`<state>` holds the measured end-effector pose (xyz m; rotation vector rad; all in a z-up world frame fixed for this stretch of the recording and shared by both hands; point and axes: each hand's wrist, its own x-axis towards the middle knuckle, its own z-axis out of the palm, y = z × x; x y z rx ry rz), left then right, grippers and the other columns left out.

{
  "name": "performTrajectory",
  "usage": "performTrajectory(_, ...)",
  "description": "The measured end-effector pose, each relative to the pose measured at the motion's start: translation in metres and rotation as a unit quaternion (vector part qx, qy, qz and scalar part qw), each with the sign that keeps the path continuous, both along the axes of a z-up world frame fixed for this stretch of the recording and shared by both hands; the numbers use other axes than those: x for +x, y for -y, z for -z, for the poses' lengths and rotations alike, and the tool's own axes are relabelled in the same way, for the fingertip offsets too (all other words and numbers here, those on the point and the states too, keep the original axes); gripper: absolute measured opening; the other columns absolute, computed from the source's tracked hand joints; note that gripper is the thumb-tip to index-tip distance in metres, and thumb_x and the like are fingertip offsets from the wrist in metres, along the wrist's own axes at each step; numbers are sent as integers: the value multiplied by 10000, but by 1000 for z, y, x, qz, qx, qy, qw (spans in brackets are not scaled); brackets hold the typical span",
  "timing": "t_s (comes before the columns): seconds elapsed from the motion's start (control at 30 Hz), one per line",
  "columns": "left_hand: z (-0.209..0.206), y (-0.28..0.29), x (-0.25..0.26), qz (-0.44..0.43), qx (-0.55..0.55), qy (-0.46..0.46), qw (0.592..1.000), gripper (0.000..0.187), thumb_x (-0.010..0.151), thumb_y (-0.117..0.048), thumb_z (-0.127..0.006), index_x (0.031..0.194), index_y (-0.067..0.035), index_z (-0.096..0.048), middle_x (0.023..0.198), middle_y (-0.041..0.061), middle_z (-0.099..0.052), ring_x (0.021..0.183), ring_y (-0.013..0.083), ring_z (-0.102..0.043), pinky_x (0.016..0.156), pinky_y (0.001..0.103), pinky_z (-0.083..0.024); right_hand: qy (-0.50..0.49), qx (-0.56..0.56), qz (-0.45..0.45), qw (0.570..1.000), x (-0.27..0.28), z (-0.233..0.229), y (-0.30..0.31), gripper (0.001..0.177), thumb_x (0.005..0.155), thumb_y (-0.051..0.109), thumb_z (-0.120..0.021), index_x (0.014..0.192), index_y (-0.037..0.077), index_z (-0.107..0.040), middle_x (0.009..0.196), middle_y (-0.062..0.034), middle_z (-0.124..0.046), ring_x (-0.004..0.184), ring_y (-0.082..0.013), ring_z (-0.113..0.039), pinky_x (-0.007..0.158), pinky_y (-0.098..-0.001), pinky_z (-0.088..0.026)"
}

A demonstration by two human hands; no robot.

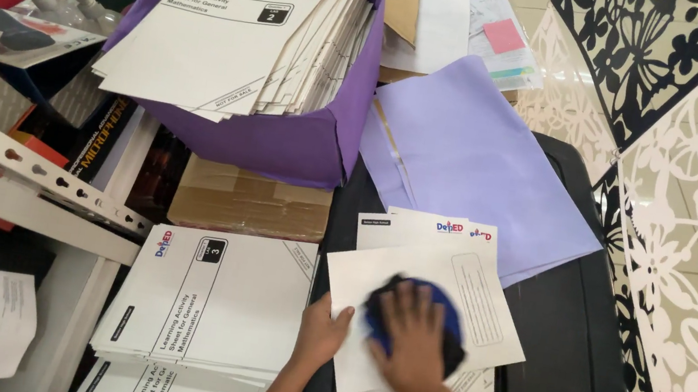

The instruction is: Wiping dust off of printed learning activity sheets with a cloth and stacking them.

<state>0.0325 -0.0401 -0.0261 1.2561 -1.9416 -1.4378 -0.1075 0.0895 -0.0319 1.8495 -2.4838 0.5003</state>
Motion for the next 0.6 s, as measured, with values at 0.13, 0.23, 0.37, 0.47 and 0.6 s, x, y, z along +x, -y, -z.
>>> performTrajectory(0.13, 19, 1, 5, 20, -3, -57, 998, 278, 916, -78, -605, 1174, 7, -664, 1019, 205, -778, 915, 289, -781, 809, 385, -585, 96, 8, -156, 983, 20, -12, -4, 859, 975, 533, -631, 1535, -20, -288, 1648, -229, -214, 1541, -428, -128, 1175, -664, -66)
performTrajectory(0.23, 25, 5, 3, 25, -64, -43, 997, 304, 911, -88, -625, 1198, 1, -665, 1043, 223, -762, 970, 340, -751, 817, 401, -574, 45, 88, -143, 985, -27, -5, 3, 725, 934, 486, -596, 1567, 205, -381, 1663, -68, -285, 1535, -312, -201, 1188, -592, -132)
performTrajectory(0.37, 10, 3, -2, 36, -16, 39, 998, 302, 933, -148, -666, 1189, 11, -651, 1049, 223, -759, 963, 345, -746, 840, 393, -563, -36, 52, 115, 991, -108, 11, 8, 648, 960, 483, -491, 1561, 268, -380, 1664, -12, -306, 1543, -271, -243, 1211, -570, -175)
performTrajectory(0.47, 0, 5, -6, 38, 2, 70, 997, 295, 949, -157, -659, 1187, 16, -652, 1065, 216, -754, 974, 333, -744, 861, 383, -558, -104, 37, 200, 974, -141, 42, 35, 649, 1003, 491, -423, 1575, 193, -354, 1660, -68, -295, 1522, -324, -238, 1175, -617, -163)
performTrajectory(0.6, 4, 6, -5, 35, 26, 39, 998, 265, 939, -143, -660, 1151, 16, -663, 1034, 215, -754, 933, 323, -760, 822, 385, -574, 2, -7, 138, 990, -74, 10, 75, 655, 994, 477, -435, 1557, 147, -381, 1655, -99, -324, 1546, -360, -228, 1196, -649, -148)
